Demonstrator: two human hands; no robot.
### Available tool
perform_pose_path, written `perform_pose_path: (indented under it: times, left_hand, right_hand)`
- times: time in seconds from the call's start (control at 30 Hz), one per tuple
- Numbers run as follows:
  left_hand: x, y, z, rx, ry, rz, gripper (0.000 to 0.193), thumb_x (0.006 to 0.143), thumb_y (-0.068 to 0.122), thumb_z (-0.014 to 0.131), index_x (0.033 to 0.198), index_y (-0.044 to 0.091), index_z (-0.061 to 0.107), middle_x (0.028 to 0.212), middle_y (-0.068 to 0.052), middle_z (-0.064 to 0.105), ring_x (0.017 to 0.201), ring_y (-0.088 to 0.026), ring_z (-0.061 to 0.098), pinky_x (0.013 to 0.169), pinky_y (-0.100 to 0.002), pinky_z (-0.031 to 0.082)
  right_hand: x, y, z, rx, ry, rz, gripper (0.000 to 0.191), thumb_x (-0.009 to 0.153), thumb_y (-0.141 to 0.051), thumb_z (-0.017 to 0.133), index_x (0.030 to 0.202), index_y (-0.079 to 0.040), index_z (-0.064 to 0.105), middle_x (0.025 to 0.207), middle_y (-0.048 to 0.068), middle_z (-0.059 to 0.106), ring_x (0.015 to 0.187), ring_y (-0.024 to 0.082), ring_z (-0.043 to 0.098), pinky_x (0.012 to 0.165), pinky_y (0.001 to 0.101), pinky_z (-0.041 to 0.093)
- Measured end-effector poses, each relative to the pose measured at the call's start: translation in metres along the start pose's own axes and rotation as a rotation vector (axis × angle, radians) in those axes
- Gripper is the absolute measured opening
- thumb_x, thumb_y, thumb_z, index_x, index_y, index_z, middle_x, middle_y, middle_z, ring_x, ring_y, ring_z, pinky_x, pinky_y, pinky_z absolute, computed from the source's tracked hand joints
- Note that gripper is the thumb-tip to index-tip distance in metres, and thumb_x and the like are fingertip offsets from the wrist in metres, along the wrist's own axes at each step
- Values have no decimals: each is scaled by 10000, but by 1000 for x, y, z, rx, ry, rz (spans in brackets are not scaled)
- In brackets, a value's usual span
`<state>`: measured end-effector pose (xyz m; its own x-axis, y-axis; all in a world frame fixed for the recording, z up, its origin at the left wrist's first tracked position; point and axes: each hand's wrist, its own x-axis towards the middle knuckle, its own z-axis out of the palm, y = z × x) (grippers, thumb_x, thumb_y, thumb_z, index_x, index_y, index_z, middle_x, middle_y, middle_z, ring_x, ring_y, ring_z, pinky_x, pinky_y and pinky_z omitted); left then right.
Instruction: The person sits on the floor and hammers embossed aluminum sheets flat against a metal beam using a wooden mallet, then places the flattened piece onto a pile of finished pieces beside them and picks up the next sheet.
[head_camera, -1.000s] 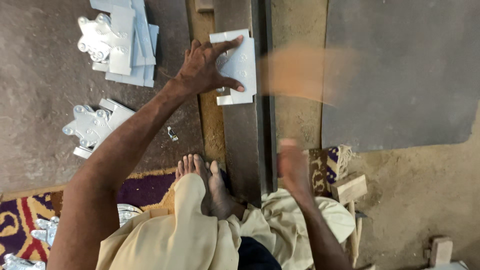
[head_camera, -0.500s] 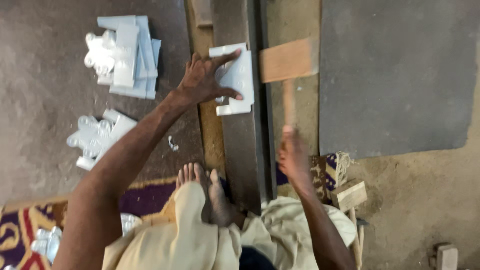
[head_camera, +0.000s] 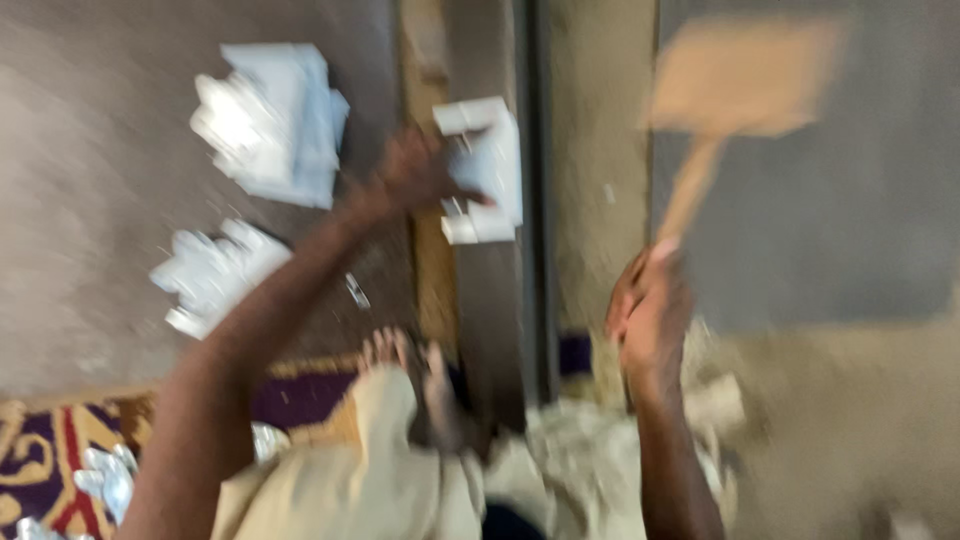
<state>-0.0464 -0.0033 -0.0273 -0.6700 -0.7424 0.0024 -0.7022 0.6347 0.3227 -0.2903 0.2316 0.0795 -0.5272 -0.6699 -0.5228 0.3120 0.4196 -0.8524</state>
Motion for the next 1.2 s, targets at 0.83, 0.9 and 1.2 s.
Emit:
perform_pose_path:
  times: [0.83, 0.9, 1.2]
  left_hand:
    - [-7, 3, -2, -298, -56, -81, 1214, 552, 817, 862, 1576, 307, 456, 1192, -240, 691, 1125, -433, 563, 1081, -588, 380]
    - [-5, 1, 0, -303, -16, -26, 1209, 584, 822, 866, 1588, 288, 454, 1204, -249, 694, 1117, -434, 573, 1081, -589, 387]
    - [-1, 5, -5, -383, -48, -6, 1214, 613, 822, 829, 1621, 314, 383, 1173, -185, 740, 1152, -330, 651, 1247, -620, 257]
  right_hand:
    - [-23, 44, -31, 186, -40, -30, 586, 1077, -669, 384, 737, -194, 430, 560, -40, 383, 407, 92, 341, 343, 263, 316]
    - [-20, 37, -24, 254, 123, -253, 521, 1064, -650, 356, 802, -211, 460, 583, -43, 375, 427, 79, 334, 351, 271, 316]
    - [25, 38, 10, 4, -73, -71, 512, 1047, -632, 393, 788, -197, 468, 572, -54, 385, 397, 49, 361, 332, 231, 322]
